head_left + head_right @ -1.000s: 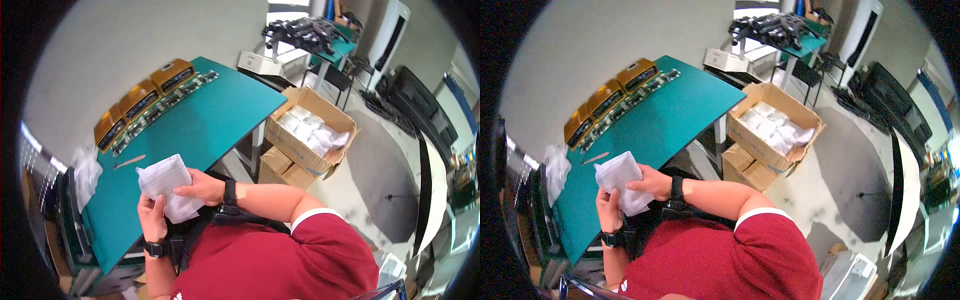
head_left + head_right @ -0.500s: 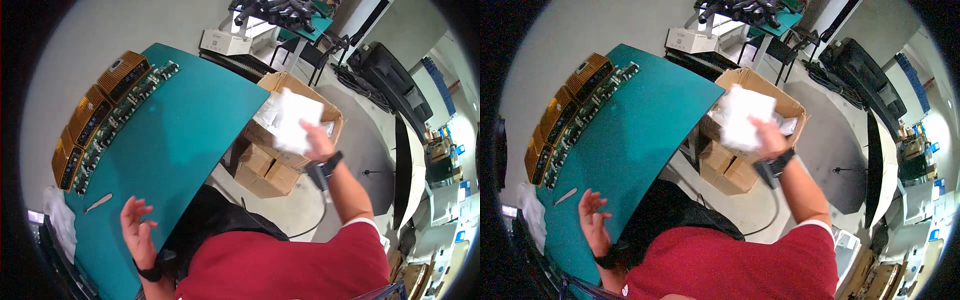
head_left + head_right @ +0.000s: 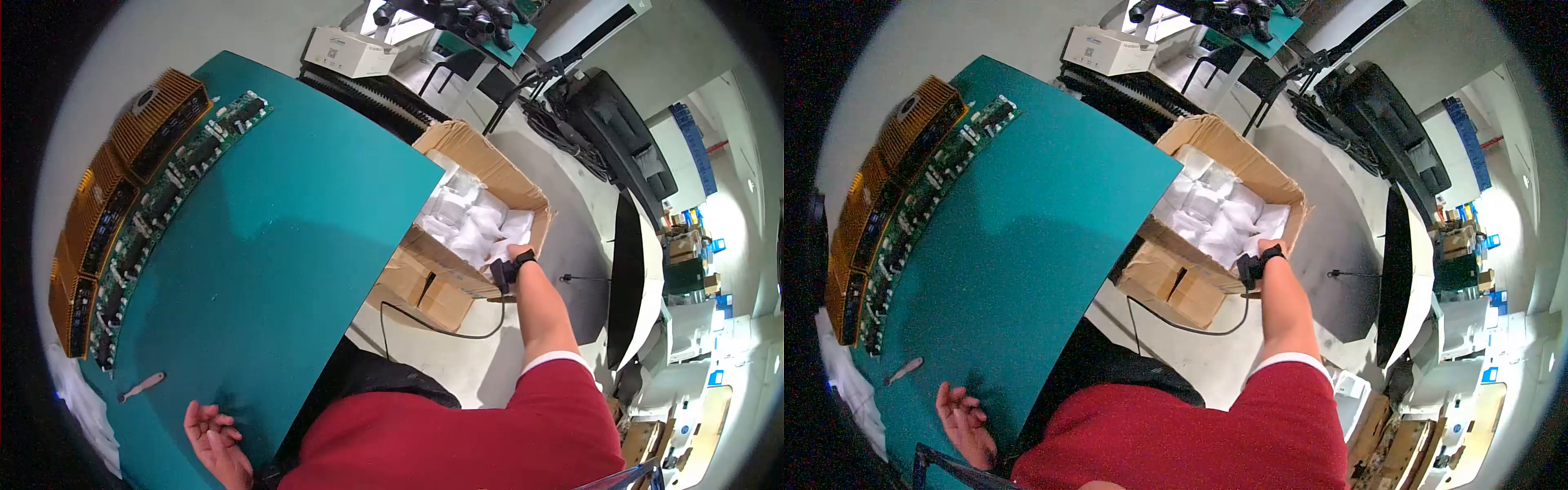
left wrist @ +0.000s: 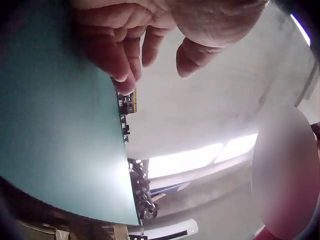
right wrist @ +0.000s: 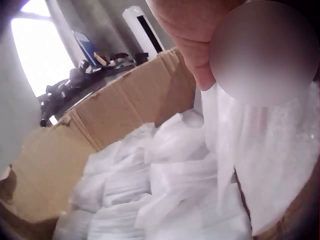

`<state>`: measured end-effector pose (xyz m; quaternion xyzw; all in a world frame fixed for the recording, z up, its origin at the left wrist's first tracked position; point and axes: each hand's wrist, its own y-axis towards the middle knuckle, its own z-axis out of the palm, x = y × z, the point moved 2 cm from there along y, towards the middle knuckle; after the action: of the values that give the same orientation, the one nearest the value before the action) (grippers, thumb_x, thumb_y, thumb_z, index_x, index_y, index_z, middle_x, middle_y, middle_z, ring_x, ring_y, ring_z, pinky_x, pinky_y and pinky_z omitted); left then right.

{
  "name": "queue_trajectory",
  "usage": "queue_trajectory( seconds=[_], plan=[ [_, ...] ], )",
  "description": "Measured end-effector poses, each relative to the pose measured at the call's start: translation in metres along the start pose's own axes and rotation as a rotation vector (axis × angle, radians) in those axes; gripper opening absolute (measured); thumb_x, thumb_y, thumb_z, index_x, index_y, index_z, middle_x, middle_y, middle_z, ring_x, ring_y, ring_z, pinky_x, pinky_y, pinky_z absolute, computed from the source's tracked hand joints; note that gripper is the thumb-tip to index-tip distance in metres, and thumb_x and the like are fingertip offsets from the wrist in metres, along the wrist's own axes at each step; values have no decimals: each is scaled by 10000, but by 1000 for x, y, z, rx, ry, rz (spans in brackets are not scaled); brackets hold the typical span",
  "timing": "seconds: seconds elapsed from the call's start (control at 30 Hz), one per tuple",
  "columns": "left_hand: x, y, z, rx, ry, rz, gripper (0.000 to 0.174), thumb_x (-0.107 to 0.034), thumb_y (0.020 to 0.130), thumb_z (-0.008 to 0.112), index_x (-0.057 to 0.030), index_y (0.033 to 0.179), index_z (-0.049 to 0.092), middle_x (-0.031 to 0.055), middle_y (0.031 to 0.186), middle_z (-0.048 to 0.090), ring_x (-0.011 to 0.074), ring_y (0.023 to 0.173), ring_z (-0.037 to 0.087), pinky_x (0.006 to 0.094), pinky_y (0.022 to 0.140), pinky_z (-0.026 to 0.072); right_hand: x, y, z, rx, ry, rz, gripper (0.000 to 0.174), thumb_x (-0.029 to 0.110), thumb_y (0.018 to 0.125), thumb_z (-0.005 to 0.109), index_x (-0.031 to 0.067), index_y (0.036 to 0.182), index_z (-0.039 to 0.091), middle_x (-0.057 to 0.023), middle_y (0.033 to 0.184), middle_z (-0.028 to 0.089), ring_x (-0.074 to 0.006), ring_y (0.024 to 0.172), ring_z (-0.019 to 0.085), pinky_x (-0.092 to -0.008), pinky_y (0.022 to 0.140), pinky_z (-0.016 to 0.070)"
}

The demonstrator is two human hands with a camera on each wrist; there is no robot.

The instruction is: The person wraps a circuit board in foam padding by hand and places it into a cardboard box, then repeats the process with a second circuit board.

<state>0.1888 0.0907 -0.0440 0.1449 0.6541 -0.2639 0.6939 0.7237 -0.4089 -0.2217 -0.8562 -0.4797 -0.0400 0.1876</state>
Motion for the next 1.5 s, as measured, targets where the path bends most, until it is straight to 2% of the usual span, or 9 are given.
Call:
queue_trajectory(
  seconds=[0.4, 0.6, 0.67, 0.83, 0.97, 1.03, 1.2, 1.33, 1.5],
  plan=[
    [-6, -6, 10, -58, 131, -17, 441, -200, 902, 463, -40, 1288, 321, 48, 1030, 488, 89, 789, 475, 171, 603, 408, 5, 22, 32, -51, -97, 7, 510, 352, 633, 646, -34, 966, 616, -243, 1011, 594, -306, 971, 584, -358, 833, 463],
    [1, -9, 2, -39, 143, 16, 459, -208, 889, 480, -35, 1285, 328, 60, 1042, 493, 94, 796, 479, 178, 602, 407, 25, -32, 2, -82, 192, 37, 683, 259, 666, 624, -36, 1235, 387, -281, 1060, 552, -358, 1009, 550, -375, 870, 442],
    [1, -10, 2, -44, 144, 28, 454, -206, 885, 484, -33, 1278, 338, 61, 1042, 496, 95, 799, 480, 179, 603, 405, 40, -55, -15, -200, -5, -203, 699, 193, 702, 597, -2, 1278, 251, -272, 1076, 543, -374, 1017, 540, -386, 870, 442],
    [-1, -11, 2, -58, 137, 33, 440, -194, 881, 488, -25, 1265, 357, 63, 1038, 501, 96, 804, 480, 180, 612, 401, 73, -82, -43, -68, -411, -123, 409, 147, 783, 523, 55, 1161, 396, -198, 1092, 561, -317, 1010, 557, -421, 824, 466],
    [-4, -10, 6, -32, 119, 18, 421, -176, 884, 478, -18, 1258, 364, 66, 1040, 504, 94, 805, 481, 177, 616, 397, 69, -66, -41, -349, -817, -474, 262, 196, 871, 401, 105, 1017, 598, -99, 994, 633, -203, 872, 619, -435, 773, 465],
    [-5, -11, 8, -23, 107, 15, 412, -167, 885, 475, -15, 1254, 367, 68, 1043, 504, 94, 806, 483, 177, 616, 397, 67, -58, -38, -97, -1038, -505, 205, 182, 823, 471, 150, 980, 599, -103, 978, 625, -214, 923, 601, -447, 821, 414],
    [-7, -11, 10, -15, 89, 7, 377, -136, 874, 484, 15, 1210, 403, 94, 1029, 504, 111, 801, 491, 189, 619, 408, 61, -49, -53, -41, -850, -455, 208, 195, 740, 557, 185, 937, 624, -44, 1018, 625, -211, 940, 596, -443, 899, 311],
    [-4, -10, 7, 30, 61, 39, 376, -150, 872, 493, 12, 1202, 412, 91, 1030, 508, 113, 809, 502, 194, 621, 418, 95, -112, -130, -164, -573, -544, 211, 210, 789, 532, 149, 974, 616, -62, 982, 638, -219, 913, 598, -410, 865, 333],
    [-15, -18, 10, 40, 75, -20, 343, -128, 838, 524, -29, 1159, 456, 88, 997, 545, 141, 819, 554, 230, 652, 458, 130, -222, -241, -338, 195, -993, 268, 211, 833, 550, 64, 1052, 593, -87, 973, 630, -170, 925, 585, -290, 824, 433]
  ],
)
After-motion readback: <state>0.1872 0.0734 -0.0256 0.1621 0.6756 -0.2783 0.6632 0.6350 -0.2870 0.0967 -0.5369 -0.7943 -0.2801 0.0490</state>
